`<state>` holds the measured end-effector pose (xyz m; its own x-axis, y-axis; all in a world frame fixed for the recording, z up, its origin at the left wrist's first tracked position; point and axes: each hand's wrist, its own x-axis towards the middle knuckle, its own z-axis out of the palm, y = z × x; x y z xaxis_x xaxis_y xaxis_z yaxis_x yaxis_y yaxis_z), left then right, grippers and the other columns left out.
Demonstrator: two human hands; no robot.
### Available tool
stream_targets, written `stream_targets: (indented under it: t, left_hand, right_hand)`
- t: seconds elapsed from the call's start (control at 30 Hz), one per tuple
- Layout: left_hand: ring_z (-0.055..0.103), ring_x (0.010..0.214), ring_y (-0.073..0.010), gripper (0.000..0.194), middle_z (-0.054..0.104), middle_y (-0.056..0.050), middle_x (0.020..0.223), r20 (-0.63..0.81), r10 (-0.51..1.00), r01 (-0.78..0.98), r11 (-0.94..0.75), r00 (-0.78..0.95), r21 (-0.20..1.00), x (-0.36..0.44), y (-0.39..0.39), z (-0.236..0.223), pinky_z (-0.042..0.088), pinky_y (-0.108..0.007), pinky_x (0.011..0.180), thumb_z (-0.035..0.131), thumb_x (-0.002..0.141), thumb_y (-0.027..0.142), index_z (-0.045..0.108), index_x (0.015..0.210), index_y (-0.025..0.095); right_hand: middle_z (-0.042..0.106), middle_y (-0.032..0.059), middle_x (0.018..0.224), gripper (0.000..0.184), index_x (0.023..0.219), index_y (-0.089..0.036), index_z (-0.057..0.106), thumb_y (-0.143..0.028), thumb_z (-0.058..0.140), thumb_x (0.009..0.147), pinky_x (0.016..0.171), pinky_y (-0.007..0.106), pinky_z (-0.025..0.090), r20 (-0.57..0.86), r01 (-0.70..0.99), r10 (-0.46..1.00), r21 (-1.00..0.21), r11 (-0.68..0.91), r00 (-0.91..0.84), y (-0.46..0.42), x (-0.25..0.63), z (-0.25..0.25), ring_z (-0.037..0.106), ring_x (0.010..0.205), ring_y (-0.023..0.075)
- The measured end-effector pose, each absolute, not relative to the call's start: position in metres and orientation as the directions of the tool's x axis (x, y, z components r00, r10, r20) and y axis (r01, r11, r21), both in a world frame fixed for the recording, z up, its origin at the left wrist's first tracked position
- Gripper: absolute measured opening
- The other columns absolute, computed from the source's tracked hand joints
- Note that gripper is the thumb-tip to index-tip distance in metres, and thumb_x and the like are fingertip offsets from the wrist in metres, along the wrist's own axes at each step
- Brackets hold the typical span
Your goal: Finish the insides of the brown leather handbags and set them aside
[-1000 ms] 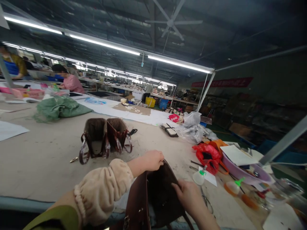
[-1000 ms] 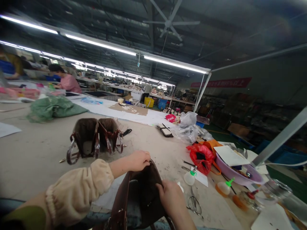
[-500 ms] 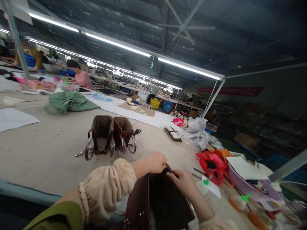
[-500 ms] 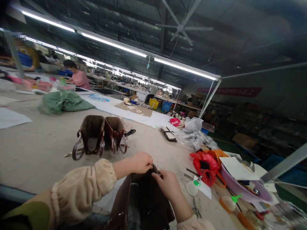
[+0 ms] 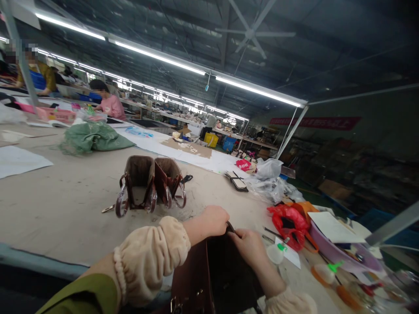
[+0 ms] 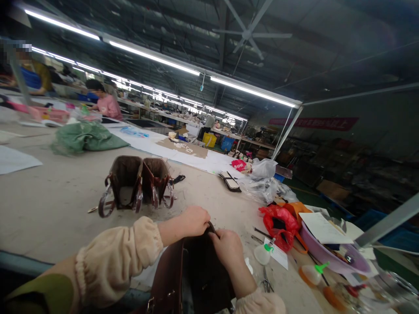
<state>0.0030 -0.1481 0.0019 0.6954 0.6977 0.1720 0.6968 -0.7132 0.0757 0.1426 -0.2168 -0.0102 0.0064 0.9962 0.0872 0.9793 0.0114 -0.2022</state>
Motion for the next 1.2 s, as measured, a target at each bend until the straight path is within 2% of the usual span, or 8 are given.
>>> stream_targets:
  t: [0.23,0.5,0.6,0.73,0.83,0.97,1.07,1.2]
  left_hand:
    - [0.062,0.077,-0.0266,0.028,0.066,-0.013,0.081,0.202,0.676,0.677,-0.732,0.709,0.073,0.001,-0.149,-0.003,0.049,-0.038,0.066,0.043,0.077,0.032,0.066,0.081,0.015]
    - [0.061,0.076,-0.0242,0.028,0.066,-0.011,0.08,0.23,0.637,0.644,-0.763,0.735,0.058,-0.009,-0.149,-0.004,0.048,-0.036,0.067,0.042,0.078,0.032,0.065,0.08,0.016]
    - [0.061,0.079,-0.0211,0.022,0.065,-0.008,0.084,0.244,0.605,0.594,-0.795,0.758,0.124,-0.014,-0.149,-0.003,0.047,-0.033,0.071,0.045,0.078,0.028,0.063,0.077,0.017]
    - [0.05,0.108,-0.0168,0.012,0.055,-0.005,0.118,0.275,0.507,0.423,-0.85,0.817,0.313,-0.03,-0.153,0.003,0.04,-0.026,0.09,0.053,0.074,0.022,0.06,0.083,0.019]
    - [0.034,0.124,-0.0183,0.052,0.034,-0.006,0.137,0.217,0.543,0.446,-0.814,0.811,0.372,-0.047,-0.158,0.004,0.033,-0.029,0.098,0.062,0.066,0.02,0.046,0.115,0.024]
    - [0.048,0.112,-0.0253,0.096,0.05,-0.013,0.122,0.017,0.724,0.686,-0.661,0.69,0.304,-0.066,-0.156,-0.006,0.04,-0.033,0.088,0.065,0.061,0.019,0.006,0.138,0.021]
    - [0.057,0.097,-0.0263,0.087,0.061,-0.012,0.101,-0.055,0.745,0.741,-0.647,0.665,0.181,-0.072,-0.149,-0.016,0.044,-0.032,0.079,0.06,0.066,0.019,0.011,0.138,0.02]
    - [0.057,0.095,-0.0276,0.074,0.061,-0.012,0.101,-0.055,0.716,0.718,-0.693,0.696,0.07,-0.066,-0.148,-0.016,0.043,-0.035,0.08,0.057,0.068,0.02,0.024,0.134,0.02]
  right_hand:
    - [0.068,0.0052,0.07,0.037,0.064,-0.02,0.064,-0.038,0.039,0.085,0.054,0.024,0.029,0.132,0.995,0.991,-0.098,-0.023,0.036,-0.218,0.139,-0.017,0.058,0.065,0.0157]
    - [0.067,0.0038,0.07,0.04,0.071,-0.021,0.064,-0.051,0.04,0.083,0.054,0.023,0.031,0.087,0.987,0.995,-0.152,0.059,-0.046,-0.217,0.138,-0.012,0.059,0.066,0.0156]
    - [0.068,0.0047,0.074,0.034,0.076,-0.021,0.065,-0.046,0.044,0.082,0.056,0.023,0.033,0.087,0.992,0.995,-0.116,0.058,-0.049,-0.211,0.134,-0.005,0.06,0.071,0.0168]
    - [0.069,0.008,0.078,0.03,0.078,-0.02,0.067,-0.035,0.041,0.084,0.06,0.024,0.038,0.093,0.998,0.995,-0.057,0.04,-0.035,-0.207,0.128,-0.004,0.062,0.074,0.0188]
    - [0.069,0.0098,0.08,0.03,0.081,-0.019,0.068,-0.034,0.041,0.083,0.064,0.026,0.041,0.105,0.998,0.994,-0.064,0.02,-0.013,-0.209,0.126,-0.006,0.063,0.077,0.0205]
    - [0.069,0.012,0.082,0.032,0.083,-0.018,0.068,-0.035,0.04,0.084,0.069,0.028,0.043,0.103,0.996,0.995,-0.082,0.016,-0.007,-0.214,0.124,-0.009,0.063,0.08,0.0219]
    - [0.069,0.0125,0.08,0.033,0.081,-0.018,0.069,-0.034,0.04,0.083,0.068,0.028,0.043,0.092,0.994,0.996,-0.106,0.015,-0.005,-0.218,0.125,-0.01,0.063,0.078,0.0218]
    - [0.069,0.013,0.079,0.033,0.079,-0.017,0.069,-0.033,0.04,0.082,0.068,0.029,0.043,0.098,0.989,0.994,-0.145,-0.035,0.05,-0.224,0.127,-0.013,0.063,0.078,0.0226]
